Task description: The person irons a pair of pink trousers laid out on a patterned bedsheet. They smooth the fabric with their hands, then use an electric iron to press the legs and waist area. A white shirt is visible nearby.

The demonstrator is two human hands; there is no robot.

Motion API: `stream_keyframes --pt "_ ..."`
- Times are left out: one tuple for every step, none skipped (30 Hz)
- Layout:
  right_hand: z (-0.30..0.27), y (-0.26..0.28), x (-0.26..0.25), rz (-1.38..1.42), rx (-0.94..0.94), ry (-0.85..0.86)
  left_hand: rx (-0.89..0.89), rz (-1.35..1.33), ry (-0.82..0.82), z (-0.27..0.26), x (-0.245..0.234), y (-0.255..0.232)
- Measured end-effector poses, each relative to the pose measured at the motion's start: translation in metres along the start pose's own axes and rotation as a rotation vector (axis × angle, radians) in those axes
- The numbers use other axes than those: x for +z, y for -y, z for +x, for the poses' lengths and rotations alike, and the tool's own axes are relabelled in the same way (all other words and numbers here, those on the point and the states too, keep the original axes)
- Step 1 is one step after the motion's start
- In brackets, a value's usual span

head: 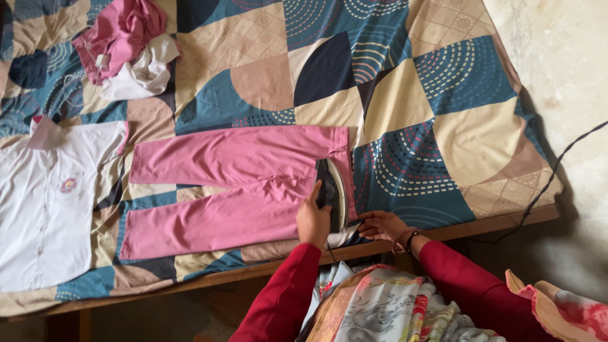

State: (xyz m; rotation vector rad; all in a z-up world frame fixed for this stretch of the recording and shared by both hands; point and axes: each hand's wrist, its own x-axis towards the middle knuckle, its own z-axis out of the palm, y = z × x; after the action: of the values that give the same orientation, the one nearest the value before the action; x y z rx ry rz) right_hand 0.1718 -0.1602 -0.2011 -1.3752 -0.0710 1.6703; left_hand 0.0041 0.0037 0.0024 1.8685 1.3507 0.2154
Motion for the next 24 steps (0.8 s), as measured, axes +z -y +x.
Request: stream_keyframes --pt "0.001 0.0 -0.001 0.006 0.001 0.009 0.028 -0.006 -0.03 0.003 0.001 -0.002" --pt "0.001 -0.001 -0.002 0.006 -0.002 0.015 0.055 -0.009 -0.059 0.007 0.003 -0.004" --pt "0.002 -0.002 -0.003 0.006 -0.004 0.021 0.083 -0.012 -0.089 0.008 0.004 -0.003" --pt "0.003 -0.004 -0.005 0.008 -0.008 0.025 0.102 -0.017 -0.084 0.008 0.004 -0.002" --pt "0.003 -0.005 -0.005 0.003 -0.01 0.026 0.121 -0.021 -0.079 0.007 0.003 0.0" --pt "0.003 -0.005 -0.005 0.002 -0.013 0.026 0.143 -0.023 -0.072 0.006 0.002 0.002" --pt "0.004 -0.005 -0.004 0.0 -0.017 0.026 0.135 -0.038 -0.054 0.003 0.001 0.004" --pt "0.004 -0.005 -0.004 0.01 -0.016 0.03 0.127 -0.052 -0.035 -0.003 -0.002 0.007" --pt "0.004 -0.005 -0.004 0.02 -0.015 0.033 0.119 -0.066 -0.016 -0.008 -0.005 0.01" --pt "0.003 -0.005 -0.005 0.03 -0.013 0.036 0.091 -0.06 -0.009 -0.012 -0.007 0.011" --pt "0.004 -0.006 -0.004 0.017 -0.015 0.032 0.063 -0.054 -0.003 -0.017 -0.009 0.013" --pt "0.003 -0.005 -0.003 0.0 -0.016 0.026 0.034 -0.052 0.004 -0.019 -0.008 0.013" --pt "0.003 -0.005 -0.003 -0.016 -0.018 0.02 0.042 -0.057 -0.005 -0.018 -0.007 0.013" --pt "0.003 -0.004 -0.004 -0.019 -0.012 0.009 0.045 -0.064 -0.018 -0.015 -0.005 0.013" --pt "0.003 -0.005 -0.004 -0.022 -0.006 -0.001 0.048 -0.071 -0.031 -0.012 -0.003 0.013" --pt "0.006 -0.005 -0.002 -0.027 0.002 -0.005 0.072 -0.064 -0.065 -0.008 -0.001 0.014" --pt "0.007 -0.005 -0.002 -0.011 0.002 0.012 0.095 -0.056 -0.099 -0.005 0.004 0.012" --pt "0.007 -0.005 -0.005 0.006 0.001 0.029 0.121 -0.049 -0.132 -0.002 0.006 0.012" --pt "0.007 -0.005 -0.007 0.022 0.0 0.045 0.102 -0.031 -0.122 0.001 0.005 0.012" --pt "0.007 -0.005 -0.007 0.014 0.001 0.041 0.086 -0.013 -0.108 0.003 0.005 0.011" --pt "0.007 -0.005 -0.007 0.006 0.002 0.037 0.07 0.004 -0.095 0.003 0.005 0.01" --pt "0.006 -0.005 -0.006 0.002 0.001 0.032 0.062 -0.03 -0.091 -0.001 0.004 0.011" --pt "0.006 -0.005 -0.005 -0.023 -0.01 0.025 0.055 -0.064 -0.088 -0.006 0.001 0.012" --pt "0.005 -0.006 -0.004 -0.046 -0.021 0.017 0.048 -0.097 -0.082 -0.011 -0.001 0.014"
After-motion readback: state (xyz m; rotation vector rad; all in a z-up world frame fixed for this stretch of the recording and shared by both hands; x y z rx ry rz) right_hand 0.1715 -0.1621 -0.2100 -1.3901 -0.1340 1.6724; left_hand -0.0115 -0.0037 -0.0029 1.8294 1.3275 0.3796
